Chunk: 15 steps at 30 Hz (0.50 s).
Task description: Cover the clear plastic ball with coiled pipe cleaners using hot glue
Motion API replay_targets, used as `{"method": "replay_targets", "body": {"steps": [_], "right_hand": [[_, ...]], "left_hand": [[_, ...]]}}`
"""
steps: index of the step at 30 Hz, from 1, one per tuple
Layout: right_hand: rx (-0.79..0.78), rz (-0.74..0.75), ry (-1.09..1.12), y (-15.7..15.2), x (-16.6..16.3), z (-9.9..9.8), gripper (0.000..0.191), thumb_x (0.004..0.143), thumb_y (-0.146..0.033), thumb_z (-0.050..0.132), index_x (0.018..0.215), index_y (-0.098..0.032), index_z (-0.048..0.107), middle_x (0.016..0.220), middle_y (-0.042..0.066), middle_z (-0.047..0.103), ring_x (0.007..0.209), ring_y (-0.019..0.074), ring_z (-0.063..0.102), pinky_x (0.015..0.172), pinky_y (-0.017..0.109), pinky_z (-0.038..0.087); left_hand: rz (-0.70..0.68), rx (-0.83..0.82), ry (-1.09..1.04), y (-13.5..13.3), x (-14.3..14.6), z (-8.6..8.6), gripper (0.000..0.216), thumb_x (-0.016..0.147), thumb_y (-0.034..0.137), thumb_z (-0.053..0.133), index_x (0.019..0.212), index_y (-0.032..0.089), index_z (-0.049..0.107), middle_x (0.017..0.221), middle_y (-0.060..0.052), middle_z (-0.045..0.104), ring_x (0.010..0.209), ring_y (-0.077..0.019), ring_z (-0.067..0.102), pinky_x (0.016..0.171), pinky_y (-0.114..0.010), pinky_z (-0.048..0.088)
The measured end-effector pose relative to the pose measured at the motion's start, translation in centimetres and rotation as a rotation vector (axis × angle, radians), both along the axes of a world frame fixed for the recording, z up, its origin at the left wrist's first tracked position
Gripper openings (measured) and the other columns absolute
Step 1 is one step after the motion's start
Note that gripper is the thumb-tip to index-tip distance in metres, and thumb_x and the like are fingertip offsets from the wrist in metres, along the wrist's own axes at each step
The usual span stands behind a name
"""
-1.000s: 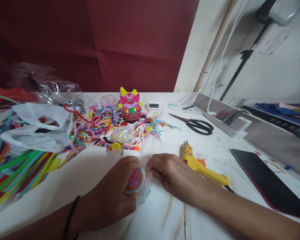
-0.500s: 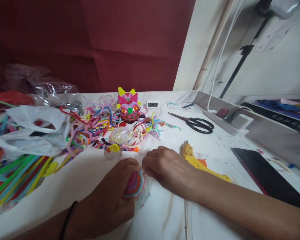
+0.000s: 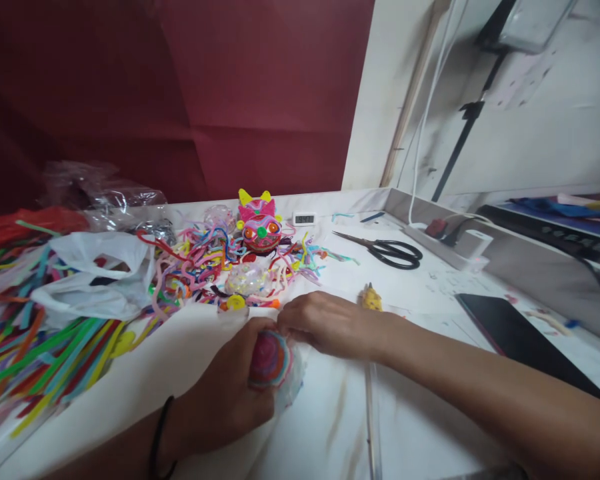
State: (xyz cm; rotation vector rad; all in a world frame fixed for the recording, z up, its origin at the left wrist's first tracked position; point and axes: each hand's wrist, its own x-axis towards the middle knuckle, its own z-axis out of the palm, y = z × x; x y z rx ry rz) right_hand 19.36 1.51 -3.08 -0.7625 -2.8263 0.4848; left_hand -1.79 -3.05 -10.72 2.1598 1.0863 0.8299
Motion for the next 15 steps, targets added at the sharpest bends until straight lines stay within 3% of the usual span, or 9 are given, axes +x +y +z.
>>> {"method": "replay_targets", "body": {"steps": [2, 4, 6, 8, 12, 15], "right_hand": [[-0.016, 0.032, 0.068, 0.2, 0.0, 0.0, 0.021, 0.085, -0.001, 0.061, 0.102, -0.011, 0.069, 0.097, 0.01, 0.073, 0.087, 0.0179, 0.066, 0.075, 0.028, 0.047], [-0.029, 0.086, 0.127, 0.4, 0.1, 0.0, 0.029, 0.084, 0.002, 0.061, 0.107, -0.013, 0.068, 0.108, 0.011, 0.071, 0.098, 0.0189, 0.066, 0.084, 0.03, 0.048], [-0.04, 0.148, 0.145, 0.5, 0.3, 0.0, 0.029, 0.084, 0.003, 0.06, 0.105, -0.014, 0.069, 0.112, 0.011, 0.07, 0.106, 0.0198, 0.064, 0.09, 0.032, 0.048], [-0.053, 0.167, 0.13, 0.5, 0.4, 0.0, 0.027, 0.085, 0.003, 0.058, 0.103, -0.014, 0.07, 0.11, 0.012, 0.071, 0.105, 0.0204, 0.065, 0.089, 0.032, 0.048], [-0.044, 0.112, 0.105, 0.1, 0.6, -0.3, 0.03, 0.084, 0.002, 0.057, 0.104, -0.014, 0.07, 0.105, 0.011, 0.074, 0.093, 0.0193, 0.069, 0.081, 0.03, 0.049], [-0.033, 0.08, 0.106, -0.3, 0.6, -0.4, 0.033, 0.083, 0.002, 0.056, 0.107, -0.016, 0.07, 0.1, 0.01, 0.075, 0.09, 0.0187, 0.069, 0.078, 0.029, 0.049]], "left_hand": [[-0.013, 0.039, 0.03, 0.0, -0.1, 0.2, 0.082, 0.062, 0.008, 0.061, 0.137, 0.027, 0.034, 0.133, -0.008, 0.054, 0.114, -0.0316, 0.055, 0.096, -0.047, 0.048], [-0.028, 0.093, 0.078, 0.1, -0.3, 0.4, 0.099, 0.063, 0.01, 0.063, 0.148, 0.029, 0.017, 0.151, -0.011, 0.037, 0.133, -0.0378, 0.041, 0.108, -0.055, 0.038], [-0.054, 0.127, 0.108, 0.4, -0.5, 0.4, 0.108, 0.065, 0.01, 0.063, 0.152, 0.031, 0.003, 0.158, -0.011, 0.026, 0.139, -0.0401, 0.032, 0.111, -0.059, 0.032], [-0.11, 0.124, 0.103, 0.8, -0.7, 0.2, 0.112, 0.066, 0.01, 0.062, 0.153, 0.031, -0.004, 0.157, -0.012, 0.027, 0.138, -0.0391, 0.034, 0.11, -0.058, 0.033], [-0.195, 0.121, 0.081, 1.3, -0.7, 0.0, 0.11, 0.065, 0.011, 0.065, 0.153, 0.026, -0.001, 0.153, -0.015, 0.032, 0.135, -0.0365, 0.039, 0.11, -0.053, 0.034], [-0.136, 0.068, 0.098, 0.7, -0.3, 1.1, 0.092, 0.065, 0.012, 0.067, 0.145, 0.021, 0.022, 0.141, -0.013, 0.044, 0.124, -0.0323, 0.048, 0.105, -0.046, 0.041]]}}
